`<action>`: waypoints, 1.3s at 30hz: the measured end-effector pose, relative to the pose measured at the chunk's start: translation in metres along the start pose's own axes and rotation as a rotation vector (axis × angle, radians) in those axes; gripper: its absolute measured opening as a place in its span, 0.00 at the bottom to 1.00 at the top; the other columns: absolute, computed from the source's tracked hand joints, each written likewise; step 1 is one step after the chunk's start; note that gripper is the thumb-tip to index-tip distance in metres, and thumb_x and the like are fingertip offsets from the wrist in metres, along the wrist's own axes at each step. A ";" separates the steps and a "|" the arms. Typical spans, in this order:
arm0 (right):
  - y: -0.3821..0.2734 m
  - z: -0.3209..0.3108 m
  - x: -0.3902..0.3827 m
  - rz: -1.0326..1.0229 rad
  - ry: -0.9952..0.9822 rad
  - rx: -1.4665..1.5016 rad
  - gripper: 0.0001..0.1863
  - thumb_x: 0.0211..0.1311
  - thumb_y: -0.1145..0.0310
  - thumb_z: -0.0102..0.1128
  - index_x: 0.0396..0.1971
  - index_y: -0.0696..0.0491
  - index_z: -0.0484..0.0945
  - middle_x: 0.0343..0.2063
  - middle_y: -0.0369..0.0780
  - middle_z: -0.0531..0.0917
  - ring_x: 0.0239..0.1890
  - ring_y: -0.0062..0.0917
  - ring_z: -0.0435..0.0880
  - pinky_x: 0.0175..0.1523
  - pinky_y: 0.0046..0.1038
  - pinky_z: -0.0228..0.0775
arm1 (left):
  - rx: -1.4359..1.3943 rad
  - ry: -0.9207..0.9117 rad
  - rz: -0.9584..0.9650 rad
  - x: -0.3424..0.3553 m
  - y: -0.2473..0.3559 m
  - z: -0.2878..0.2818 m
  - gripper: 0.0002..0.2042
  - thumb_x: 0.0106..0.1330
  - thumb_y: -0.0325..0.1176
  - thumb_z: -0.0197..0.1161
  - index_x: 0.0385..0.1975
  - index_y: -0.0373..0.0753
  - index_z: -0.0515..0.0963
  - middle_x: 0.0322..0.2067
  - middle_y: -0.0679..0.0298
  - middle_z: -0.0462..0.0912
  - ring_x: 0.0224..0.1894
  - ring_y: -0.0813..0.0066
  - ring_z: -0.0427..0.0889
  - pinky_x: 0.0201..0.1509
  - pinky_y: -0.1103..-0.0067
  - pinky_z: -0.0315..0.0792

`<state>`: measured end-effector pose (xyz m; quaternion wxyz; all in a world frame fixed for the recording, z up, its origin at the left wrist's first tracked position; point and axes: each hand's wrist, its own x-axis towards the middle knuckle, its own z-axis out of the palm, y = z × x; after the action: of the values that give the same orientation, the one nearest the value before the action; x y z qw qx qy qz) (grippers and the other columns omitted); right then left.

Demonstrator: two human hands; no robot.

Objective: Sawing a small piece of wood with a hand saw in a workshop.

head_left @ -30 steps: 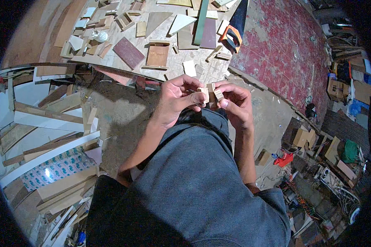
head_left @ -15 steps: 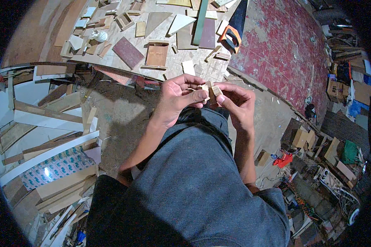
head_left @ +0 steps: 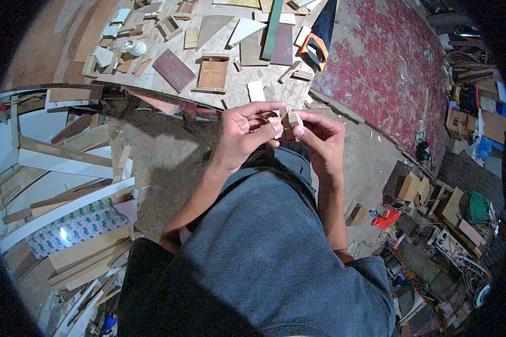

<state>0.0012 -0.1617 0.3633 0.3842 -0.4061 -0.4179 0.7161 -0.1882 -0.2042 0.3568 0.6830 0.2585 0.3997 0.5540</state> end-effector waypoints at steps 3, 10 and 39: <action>-0.002 -0.002 -0.002 0.002 0.017 -0.033 0.16 0.55 0.81 0.69 0.45 0.63 0.83 0.40 0.42 0.87 0.41 0.23 0.86 0.48 0.26 0.79 | 0.050 0.011 0.032 0.001 0.002 0.005 0.19 0.63 0.22 0.65 0.55 0.30 0.76 0.37 0.61 0.83 0.36 0.82 0.82 0.37 0.84 0.82; -0.008 -0.005 -0.001 -0.036 -0.047 -0.053 0.15 0.56 0.80 0.68 0.45 0.63 0.83 0.41 0.43 0.86 0.42 0.24 0.84 0.49 0.26 0.77 | 0.126 -0.082 0.035 0.003 0.001 0.006 0.18 0.61 0.20 0.66 0.53 0.28 0.76 0.39 0.59 0.83 0.37 0.80 0.82 0.38 0.83 0.81; -0.019 -0.009 -0.003 -0.102 0.120 -0.167 0.16 0.53 0.81 0.72 0.42 0.63 0.81 0.37 0.41 0.85 0.38 0.22 0.85 0.42 0.24 0.80 | -0.062 0.061 0.008 0.006 0.004 0.005 0.13 0.60 0.23 0.69 0.43 0.33 0.76 0.35 0.58 0.83 0.34 0.76 0.84 0.33 0.80 0.85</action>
<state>0.0148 -0.1554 0.3785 0.4095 -0.4570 -0.4723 0.6328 -0.1856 -0.1970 0.3613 0.6761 0.2217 0.4018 0.5765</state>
